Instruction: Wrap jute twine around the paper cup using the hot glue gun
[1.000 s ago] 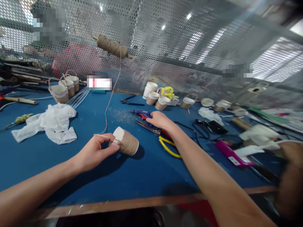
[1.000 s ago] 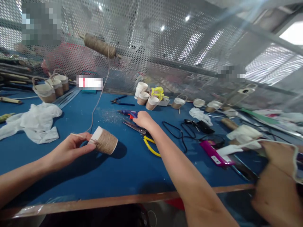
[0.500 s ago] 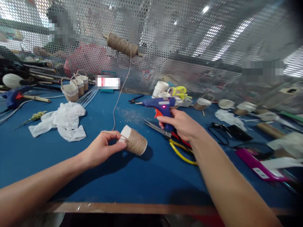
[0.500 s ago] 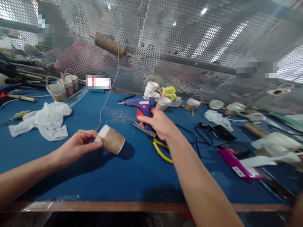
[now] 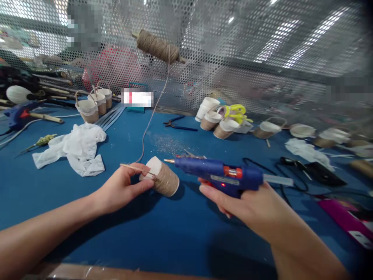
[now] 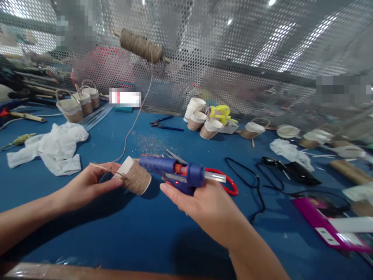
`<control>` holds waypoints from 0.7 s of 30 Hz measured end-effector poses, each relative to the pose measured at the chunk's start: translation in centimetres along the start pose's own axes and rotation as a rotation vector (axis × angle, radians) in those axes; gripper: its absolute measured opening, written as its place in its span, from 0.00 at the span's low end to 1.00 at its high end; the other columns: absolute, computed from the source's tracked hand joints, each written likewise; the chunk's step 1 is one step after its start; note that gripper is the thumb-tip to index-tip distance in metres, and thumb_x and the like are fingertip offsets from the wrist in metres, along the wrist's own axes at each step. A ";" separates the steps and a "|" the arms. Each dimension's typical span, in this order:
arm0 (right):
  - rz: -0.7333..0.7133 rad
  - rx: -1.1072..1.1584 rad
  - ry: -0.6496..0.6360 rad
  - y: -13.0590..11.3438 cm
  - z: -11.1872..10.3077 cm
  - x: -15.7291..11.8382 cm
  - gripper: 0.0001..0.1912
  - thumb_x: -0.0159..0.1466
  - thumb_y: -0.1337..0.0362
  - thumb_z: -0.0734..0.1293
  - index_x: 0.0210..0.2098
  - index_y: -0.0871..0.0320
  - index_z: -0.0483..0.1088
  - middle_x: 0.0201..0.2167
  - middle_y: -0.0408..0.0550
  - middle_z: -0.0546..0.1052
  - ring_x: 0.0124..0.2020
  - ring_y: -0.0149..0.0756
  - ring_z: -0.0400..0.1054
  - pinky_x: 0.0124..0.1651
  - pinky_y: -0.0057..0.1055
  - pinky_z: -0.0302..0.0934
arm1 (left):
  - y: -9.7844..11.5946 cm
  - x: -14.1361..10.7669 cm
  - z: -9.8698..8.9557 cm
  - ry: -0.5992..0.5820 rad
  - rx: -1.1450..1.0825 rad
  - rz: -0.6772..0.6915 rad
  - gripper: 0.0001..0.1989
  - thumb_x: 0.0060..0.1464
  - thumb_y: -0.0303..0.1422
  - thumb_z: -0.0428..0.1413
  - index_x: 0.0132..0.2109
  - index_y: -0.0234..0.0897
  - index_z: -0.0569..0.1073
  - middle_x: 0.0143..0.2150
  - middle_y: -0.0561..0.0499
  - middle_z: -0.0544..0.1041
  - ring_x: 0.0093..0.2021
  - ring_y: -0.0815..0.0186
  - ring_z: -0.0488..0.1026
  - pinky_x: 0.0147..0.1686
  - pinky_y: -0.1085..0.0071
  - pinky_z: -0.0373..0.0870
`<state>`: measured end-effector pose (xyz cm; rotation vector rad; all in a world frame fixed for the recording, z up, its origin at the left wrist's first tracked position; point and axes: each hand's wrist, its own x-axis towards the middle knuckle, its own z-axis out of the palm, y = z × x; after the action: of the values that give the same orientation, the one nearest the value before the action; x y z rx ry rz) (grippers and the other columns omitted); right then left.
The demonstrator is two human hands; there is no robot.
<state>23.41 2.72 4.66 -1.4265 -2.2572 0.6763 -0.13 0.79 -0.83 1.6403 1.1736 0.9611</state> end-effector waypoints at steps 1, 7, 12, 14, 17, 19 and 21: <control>-0.045 -0.083 0.024 0.2 0.0 -0.3 0.12 0.57 0.53 0.63 0.27 0.54 0.71 0.15 0.41 0.70 0.15 0.31 0.64 0.18 0.28 0.60 | -0.1 0.0 0.0 -0.004 0.007 -0.007 0.08 0.51 0.31 0.52 0.33 0.31 0.73 0.37 0.43 0.76 0.40 0.60 0.70 0.45 0.63 0.64; -0.250 -0.294 0.210 1.1 1.1 -1.7 0.22 0.62 0.49 0.54 0.25 0.51 0.74 0.14 0.46 0.70 0.22 0.38 0.69 0.25 0.33 0.64 | 0.2 -0.1 0.1 -0.024 0.024 -0.024 0.09 0.52 0.32 0.51 0.34 0.30 0.73 0.37 0.42 0.76 0.39 0.60 0.70 0.44 0.62 0.64; -0.300 -0.289 0.228 0.2 1.6 -1.5 0.17 0.62 0.56 0.56 0.26 0.52 0.72 0.27 0.47 0.77 0.27 0.40 0.71 0.33 0.35 0.67 | 0.5 -0.1 0.1 -0.033 0.027 -0.023 0.10 0.52 0.32 0.51 0.30 0.31 0.72 0.34 0.44 0.76 0.37 0.61 0.70 0.42 0.64 0.64; -0.273 -0.227 0.177 -0.4 1.4 -1.3 0.13 0.61 0.58 0.58 0.28 0.51 0.71 0.25 0.45 0.77 0.26 0.38 0.71 0.31 0.33 0.68 | 0.6 -0.1 0.1 -0.028 0.041 -0.029 0.10 0.52 0.33 0.51 0.30 0.31 0.72 0.34 0.44 0.76 0.37 0.62 0.70 0.41 0.64 0.63; -0.243 -0.152 0.074 -1.0 1.0 -1.2 0.08 0.60 0.61 0.60 0.28 0.51 0.69 0.22 0.42 0.76 0.21 0.34 0.69 0.24 0.27 0.66 | 0.6 0.0 0.1 -0.021 0.071 -0.039 0.10 0.52 0.32 0.51 0.31 0.31 0.73 0.33 0.46 0.75 0.35 0.63 0.69 0.39 0.66 0.63; -0.236 -0.157 0.067 -1.1 0.9 -1.2 0.08 0.60 0.62 0.60 0.28 0.51 0.69 0.21 0.41 0.75 0.20 0.33 0.69 0.23 0.27 0.66 | 0.5 -0.1 0.1 -0.021 0.078 -0.040 0.10 0.52 0.32 0.51 0.30 0.31 0.73 0.32 0.46 0.75 0.34 0.64 0.69 0.38 0.67 0.63; -0.223 -0.184 0.106 -0.9 1.0 -1.3 0.08 0.60 0.61 0.59 0.28 0.51 0.69 0.22 0.43 0.75 0.22 0.36 0.70 0.26 0.30 0.66 | 0.5 -0.1 0.1 -0.021 0.061 -0.029 0.10 0.52 0.32 0.51 0.31 0.30 0.73 0.33 0.46 0.76 0.34 0.64 0.69 0.38 0.67 0.63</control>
<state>22.72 0.99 4.30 -1.2306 -2.3964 0.3226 0.07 0.62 -0.41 1.6728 1.2198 0.8965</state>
